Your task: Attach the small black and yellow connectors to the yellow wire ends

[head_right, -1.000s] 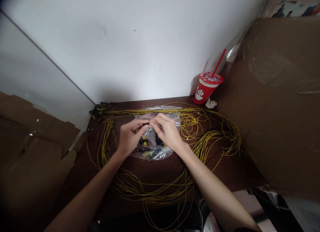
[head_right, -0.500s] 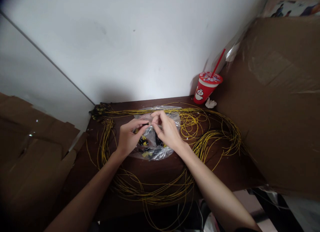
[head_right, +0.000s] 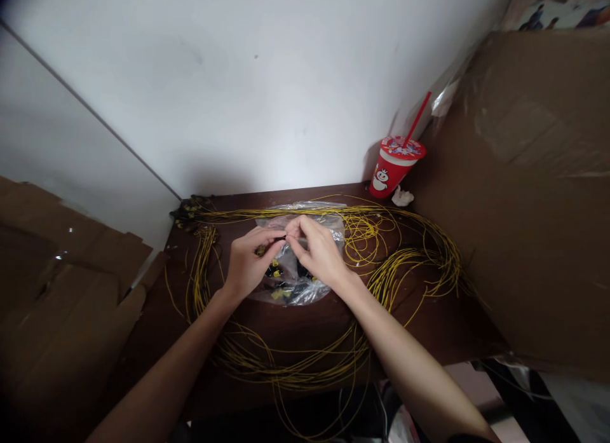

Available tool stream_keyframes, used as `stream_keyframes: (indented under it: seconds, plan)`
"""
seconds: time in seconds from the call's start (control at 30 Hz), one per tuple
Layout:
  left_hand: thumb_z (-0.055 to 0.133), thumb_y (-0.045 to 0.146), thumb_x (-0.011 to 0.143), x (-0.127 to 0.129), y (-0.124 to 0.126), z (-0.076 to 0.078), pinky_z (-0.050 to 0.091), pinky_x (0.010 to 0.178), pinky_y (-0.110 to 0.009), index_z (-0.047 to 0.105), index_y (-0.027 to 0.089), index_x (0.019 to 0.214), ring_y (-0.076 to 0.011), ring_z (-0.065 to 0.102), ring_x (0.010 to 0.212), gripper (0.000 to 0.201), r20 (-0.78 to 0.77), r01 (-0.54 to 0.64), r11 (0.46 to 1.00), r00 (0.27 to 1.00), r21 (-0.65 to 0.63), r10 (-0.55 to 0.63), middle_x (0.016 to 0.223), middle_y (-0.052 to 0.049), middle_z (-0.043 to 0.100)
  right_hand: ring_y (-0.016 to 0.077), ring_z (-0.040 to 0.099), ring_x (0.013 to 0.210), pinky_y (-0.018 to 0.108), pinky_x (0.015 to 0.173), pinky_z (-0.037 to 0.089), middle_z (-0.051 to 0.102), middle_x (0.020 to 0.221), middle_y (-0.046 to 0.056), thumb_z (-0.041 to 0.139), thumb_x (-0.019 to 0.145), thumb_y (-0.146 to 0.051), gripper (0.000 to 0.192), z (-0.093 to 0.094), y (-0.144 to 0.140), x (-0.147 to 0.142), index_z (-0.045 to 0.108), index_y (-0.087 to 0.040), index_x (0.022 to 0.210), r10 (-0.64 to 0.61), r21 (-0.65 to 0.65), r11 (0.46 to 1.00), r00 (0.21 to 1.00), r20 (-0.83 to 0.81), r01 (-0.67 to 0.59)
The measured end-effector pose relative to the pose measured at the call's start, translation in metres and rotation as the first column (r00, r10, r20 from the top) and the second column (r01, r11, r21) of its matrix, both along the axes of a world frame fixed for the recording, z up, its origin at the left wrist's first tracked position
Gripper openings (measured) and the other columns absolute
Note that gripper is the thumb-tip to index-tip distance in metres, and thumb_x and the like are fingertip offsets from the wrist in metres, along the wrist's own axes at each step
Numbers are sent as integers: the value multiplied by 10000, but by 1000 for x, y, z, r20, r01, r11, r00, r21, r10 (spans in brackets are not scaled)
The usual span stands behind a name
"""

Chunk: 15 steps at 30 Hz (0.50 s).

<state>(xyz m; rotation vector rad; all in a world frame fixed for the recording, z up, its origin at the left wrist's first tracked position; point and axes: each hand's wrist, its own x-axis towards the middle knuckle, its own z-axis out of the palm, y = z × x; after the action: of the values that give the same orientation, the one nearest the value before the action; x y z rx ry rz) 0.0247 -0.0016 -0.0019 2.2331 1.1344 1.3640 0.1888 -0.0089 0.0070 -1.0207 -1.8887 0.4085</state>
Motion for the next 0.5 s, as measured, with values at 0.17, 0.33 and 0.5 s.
stream_keyframes:
  seconds: [0.17,0.33,0.5]
  plan:
    - [652,175,788,-2,1,4,495,607,-253,698,194,883,-121,599,632,106,33,-43,998,998,-35,44,840,-32,715,186,559,839,346,798,382,624,858,25,536,878,-271,61,4,5,10,554,-213,890,-58,40,998,990,132,53]
    - [661,181,781,-4,3,3,499,601,-243,699,203,873,-122,622,642,102,82,-55,995,995,-82,62,832,-24,719,179,518,767,338,762,379,583,763,23,481,904,-262,159,5,5,12,528,-208,762,-58,37,998,987,148,53]
    - [649,192,793,-1,1,0,502,623,-259,701,191,876,-136,637,667,98,70,-31,997,997,-74,36,856,-39,722,179,493,755,322,727,383,559,759,34,470,910,-260,165,1,2,4,525,-197,768,-36,25,999,989,144,32]
